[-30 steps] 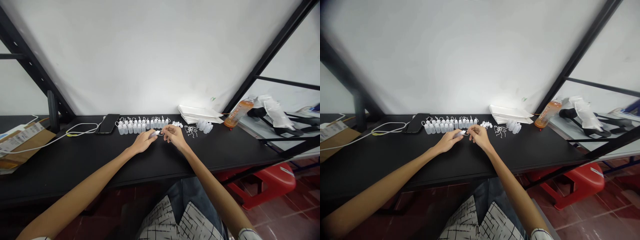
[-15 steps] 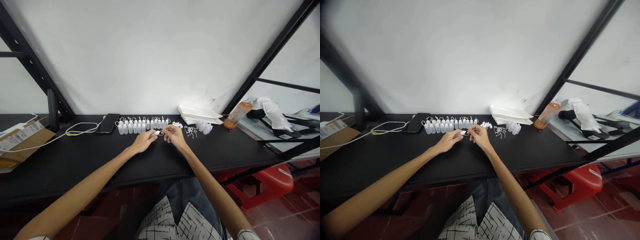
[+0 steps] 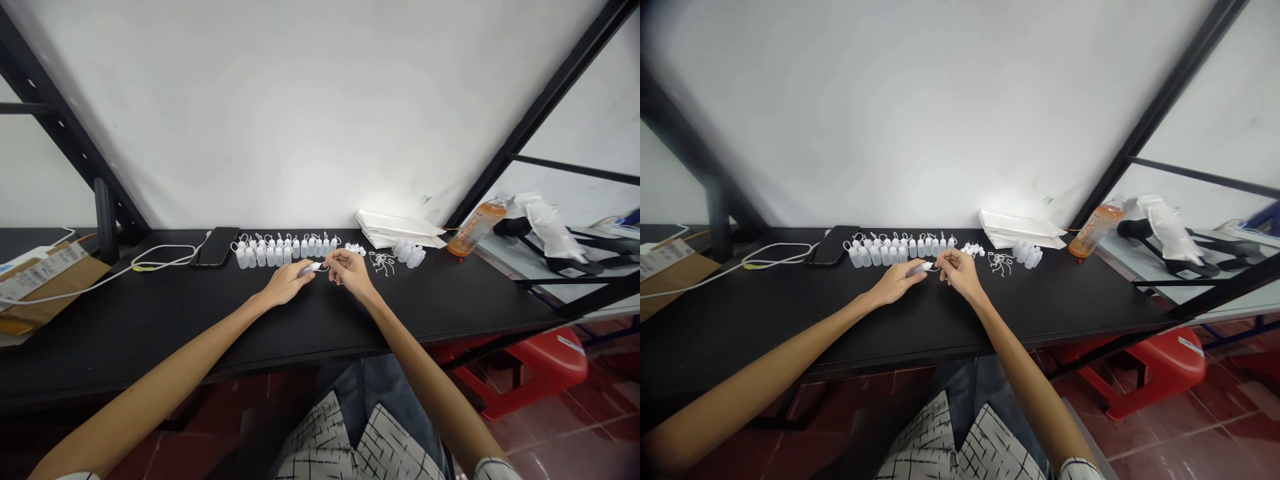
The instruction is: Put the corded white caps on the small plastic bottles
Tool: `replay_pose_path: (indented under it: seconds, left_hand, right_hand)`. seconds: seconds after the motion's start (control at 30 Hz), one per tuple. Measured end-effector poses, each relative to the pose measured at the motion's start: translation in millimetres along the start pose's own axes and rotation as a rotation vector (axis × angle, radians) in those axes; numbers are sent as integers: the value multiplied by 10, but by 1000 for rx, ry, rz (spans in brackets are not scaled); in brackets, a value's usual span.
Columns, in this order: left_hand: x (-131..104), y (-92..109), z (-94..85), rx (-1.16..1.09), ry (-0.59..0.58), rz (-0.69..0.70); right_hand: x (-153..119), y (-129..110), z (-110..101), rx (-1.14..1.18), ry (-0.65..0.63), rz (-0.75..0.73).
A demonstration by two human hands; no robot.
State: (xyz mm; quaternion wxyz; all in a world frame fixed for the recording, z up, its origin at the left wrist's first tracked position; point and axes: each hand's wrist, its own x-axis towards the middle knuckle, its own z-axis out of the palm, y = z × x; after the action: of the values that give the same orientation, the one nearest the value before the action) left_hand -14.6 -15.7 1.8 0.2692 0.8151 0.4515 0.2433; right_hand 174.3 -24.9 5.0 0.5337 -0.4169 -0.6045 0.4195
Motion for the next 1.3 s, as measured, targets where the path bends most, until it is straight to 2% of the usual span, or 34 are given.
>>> replay_pose_path:
  seconds: [0.7, 1.07, 1.3]
  left_hand:
    - [-29, -8, 65, 43, 32, 76]
    - [24, -7, 95, 57, 46, 98]
    - [26, -24, 111, 48, 62, 113]
  right_hand:
    - [-12, -74, 45, 157, -12, 32]
    - [46, 45, 94, 150, 11, 11]
    - [96, 96, 80, 116, -41, -10]
